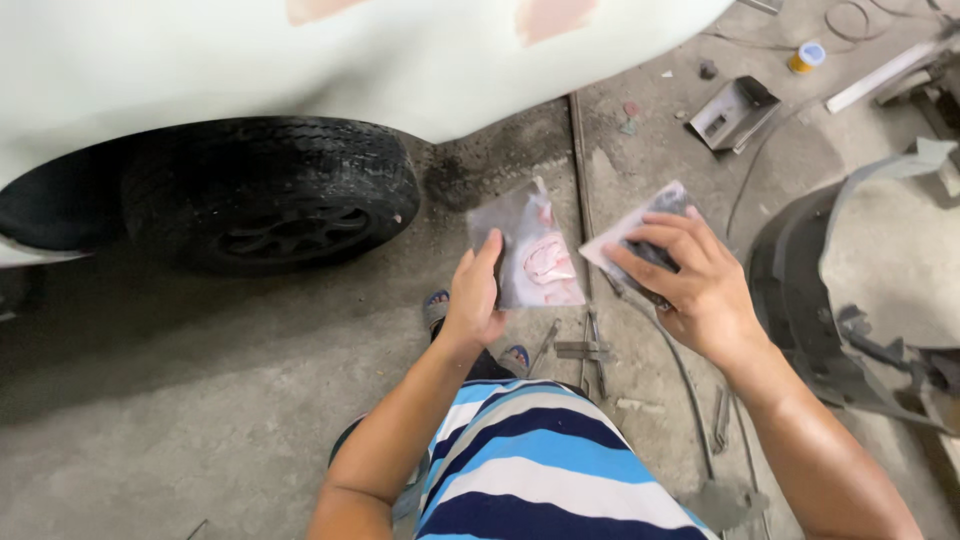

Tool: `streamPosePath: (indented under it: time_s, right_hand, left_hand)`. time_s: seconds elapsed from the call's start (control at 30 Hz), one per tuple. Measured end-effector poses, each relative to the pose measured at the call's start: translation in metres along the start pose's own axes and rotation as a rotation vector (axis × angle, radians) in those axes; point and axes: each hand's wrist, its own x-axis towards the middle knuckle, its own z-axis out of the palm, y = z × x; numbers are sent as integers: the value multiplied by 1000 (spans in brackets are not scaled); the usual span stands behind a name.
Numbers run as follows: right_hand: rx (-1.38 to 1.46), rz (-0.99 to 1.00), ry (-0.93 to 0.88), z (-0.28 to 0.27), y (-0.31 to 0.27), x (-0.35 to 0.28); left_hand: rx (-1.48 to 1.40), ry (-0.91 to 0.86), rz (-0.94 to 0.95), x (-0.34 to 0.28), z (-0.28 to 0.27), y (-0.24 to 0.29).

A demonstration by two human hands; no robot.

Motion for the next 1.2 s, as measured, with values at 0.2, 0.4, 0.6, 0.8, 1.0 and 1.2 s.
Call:
streamPosePath:
  time_s: [0.2,0.4,0.6,0.8,1.0,1.2]
  right_hand:
    - [11,-68,-183,11,-18,9]
    - [-6,-27,-46,15,-10,5]
    - [95,98,-46,24,-2,5]
    - [262,19,-209,46,-19,-16]
    - [481,49,119,37,-26,-36]
    - [602,200,265,66,-39,-35]
  left_hand:
    - [195,43,171,5,13,-10]
    - [543,-192,267,2,11,-16]
    - [969,-322,325,9,9,-12]
    - [789,-130,353,30,7,-10]
    - [272,172,185,37,5,-10]
    - [-107,-48,-370,24,15,-28]
